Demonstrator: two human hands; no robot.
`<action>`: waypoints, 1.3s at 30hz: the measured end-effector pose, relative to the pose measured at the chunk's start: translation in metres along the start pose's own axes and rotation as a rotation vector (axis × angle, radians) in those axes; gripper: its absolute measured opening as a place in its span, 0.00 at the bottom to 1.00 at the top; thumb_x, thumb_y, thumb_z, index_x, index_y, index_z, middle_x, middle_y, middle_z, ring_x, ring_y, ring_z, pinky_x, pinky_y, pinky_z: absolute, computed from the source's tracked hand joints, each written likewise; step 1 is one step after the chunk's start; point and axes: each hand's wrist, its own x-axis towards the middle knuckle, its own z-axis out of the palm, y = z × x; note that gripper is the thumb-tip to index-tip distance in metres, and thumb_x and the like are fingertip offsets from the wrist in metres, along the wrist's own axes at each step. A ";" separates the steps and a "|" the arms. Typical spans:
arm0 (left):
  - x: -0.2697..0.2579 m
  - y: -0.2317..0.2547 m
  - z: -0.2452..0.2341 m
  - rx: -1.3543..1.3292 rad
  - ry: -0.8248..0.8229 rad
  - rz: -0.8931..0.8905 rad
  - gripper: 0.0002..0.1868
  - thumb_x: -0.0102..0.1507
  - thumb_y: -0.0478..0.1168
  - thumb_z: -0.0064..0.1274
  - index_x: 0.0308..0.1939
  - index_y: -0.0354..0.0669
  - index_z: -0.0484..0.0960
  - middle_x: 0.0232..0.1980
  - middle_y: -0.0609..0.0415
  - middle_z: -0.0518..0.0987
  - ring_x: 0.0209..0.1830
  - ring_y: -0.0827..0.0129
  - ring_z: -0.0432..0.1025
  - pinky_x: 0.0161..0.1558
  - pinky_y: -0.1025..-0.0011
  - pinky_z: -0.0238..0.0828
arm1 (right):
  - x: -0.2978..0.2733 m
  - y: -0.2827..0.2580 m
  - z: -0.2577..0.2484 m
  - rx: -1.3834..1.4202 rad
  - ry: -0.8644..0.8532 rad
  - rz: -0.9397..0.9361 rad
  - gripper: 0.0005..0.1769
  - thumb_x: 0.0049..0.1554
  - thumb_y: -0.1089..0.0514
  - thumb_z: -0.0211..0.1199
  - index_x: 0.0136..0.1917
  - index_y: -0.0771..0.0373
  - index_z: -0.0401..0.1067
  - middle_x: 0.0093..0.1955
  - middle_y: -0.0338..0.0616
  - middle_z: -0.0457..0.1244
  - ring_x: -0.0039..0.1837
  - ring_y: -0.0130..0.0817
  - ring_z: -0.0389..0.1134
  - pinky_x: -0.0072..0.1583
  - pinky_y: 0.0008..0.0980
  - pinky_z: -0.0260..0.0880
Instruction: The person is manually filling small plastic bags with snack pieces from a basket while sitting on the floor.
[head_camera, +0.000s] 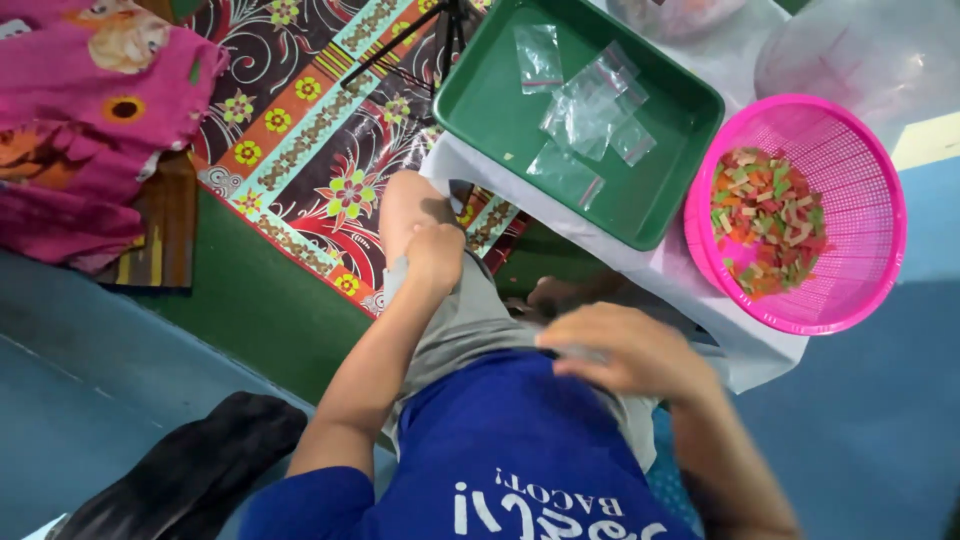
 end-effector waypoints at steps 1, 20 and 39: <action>-0.011 0.003 -0.017 0.003 0.004 -0.001 0.11 0.56 0.18 0.53 0.25 0.33 0.85 0.26 0.39 0.81 0.45 0.11 0.70 0.19 0.34 0.68 | -0.016 0.023 0.014 -0.001 0.002 -0.004 0.14 0.52 0.59 0.74 0.53 0.62 0.81 0.49 0.53 0.74 0.49 0.53 0.76 0.48 0.48 0.74; -0.066 0.073 -0.251 -0.314 -0.011 0.279 0.14 0.62 0.57 0.60 0.46 0.59 0.86 0.39 0.53 0.86 0.43 0.51 0.80 0.47 0.51 0.77 | -0.147 0.256 0.124 -0.110 -0.184 1.113 0.32 0.59 0.27 0.58 0.66 0.45 0.76 0.70 0.49 0.67 0.73 0.52 0.65 0.73 0.48 0.65; 0.093 0.120 -0.223 -0.067 0.047 0.340 0.06 0.60 0.40 0.61 0.40 0.53 0.88 0.39 0.53 0.78 0.45 0.56 0.76 0.42 0.57 0.82 | -0.171 0.250 0.128 -0.001 0.000 1.227 0.30 0.59 0.30 0.57 0.69 0.42 0.75 0.70 0.46 0.67 0.73 0.49 0.65 0.74 0.47 0.64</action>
